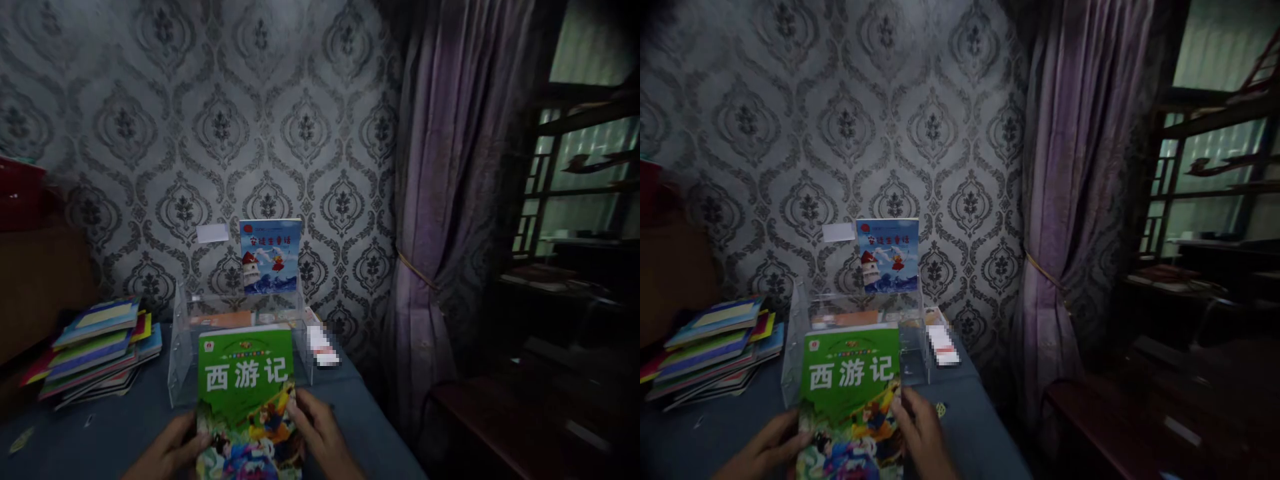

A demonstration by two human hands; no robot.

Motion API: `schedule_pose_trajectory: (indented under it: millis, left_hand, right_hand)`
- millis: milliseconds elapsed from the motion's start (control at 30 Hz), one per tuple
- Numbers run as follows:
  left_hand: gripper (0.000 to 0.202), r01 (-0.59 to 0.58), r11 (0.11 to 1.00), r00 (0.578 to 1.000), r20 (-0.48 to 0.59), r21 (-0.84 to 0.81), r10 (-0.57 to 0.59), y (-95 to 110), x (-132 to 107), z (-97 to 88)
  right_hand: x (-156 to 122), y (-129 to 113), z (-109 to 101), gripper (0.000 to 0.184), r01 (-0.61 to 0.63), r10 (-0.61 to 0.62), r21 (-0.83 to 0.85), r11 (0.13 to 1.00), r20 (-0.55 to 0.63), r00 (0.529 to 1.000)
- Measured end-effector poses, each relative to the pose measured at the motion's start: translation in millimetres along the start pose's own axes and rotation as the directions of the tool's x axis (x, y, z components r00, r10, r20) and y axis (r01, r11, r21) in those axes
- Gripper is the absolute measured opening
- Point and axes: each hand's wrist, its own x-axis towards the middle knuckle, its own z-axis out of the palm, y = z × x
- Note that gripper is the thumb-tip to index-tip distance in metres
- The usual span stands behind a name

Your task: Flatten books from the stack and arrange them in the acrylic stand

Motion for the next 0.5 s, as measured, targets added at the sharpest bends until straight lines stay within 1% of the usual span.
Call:
schedule_pose_trajectory:
  millis: [33,133,233,300,333,367,433,500]
  left_hand:
    - [0.072,-0.042,0.999,0.999,0.006,0.028,0.042,11.1,2.9,-0.6]
    - [0.065,-0.144,0.985,0.988,0.073,0.091,0.138,47.2,19.2,-6.4]
    - [0.058,-0.277,0.952,0.961,0.065,0.128,0.27,86.6,43.5,-18.7]
    - [0.049,-0.366,0.917,0.929,0.016,0.16,0.369,114.1,62.3,-28.7]
    - [0.045,-0.405,0.896,0.911,-0.003,0.184,0.412,127.8,72.1,-33.5]
    - [0.041,-0.453,0.868,0.884,-0.024,0.202,0.467,141.1,82.2,-38.1]
    - [0.036,-0.559,0.794,0.808,-0.057,0.239,0.586,165.2,102.4,-45.6]
    - [0.034,-0.626,0.734,0.736,-0.113,0.263,0.668,184.1,121.9,-50.7]
  right_hand:
    - [6.9,-4.9,-3.9,0.05,0.017,-0.016,-0.021,1.0,0.032,0.999]
    - [33.4,-22.1,-18.6,0.046,0.108,-0.104,-0.066,0.992,0.06,0.993]
    - [69.1,-45.5,-37.1,0.04,0.213,-0.207,-0.127,0.969,0.059,0.977]
    - [96.5,-63.0,-50.2,0.036,0.293,-0.285,-0.169,0.941,0.071,0.956]
    - [110.5,-71.6,-56.7,0.035,0.329,-0.322,-0.185,0.926,0.07,0.944]
    - [124.2,-80.0,-62.9,0.035,0.351,-0.345,-0.189,0.917,0.063,0.936]
    - [150.1,-94.9,-74.0,0.033,0.404,-0.398,-0.212,0.89,0.07,0.915]
    - [172.3,-105.7,-83.1,0.03,0.443,-0.446,-0.258,0.859,0.051,0.894]
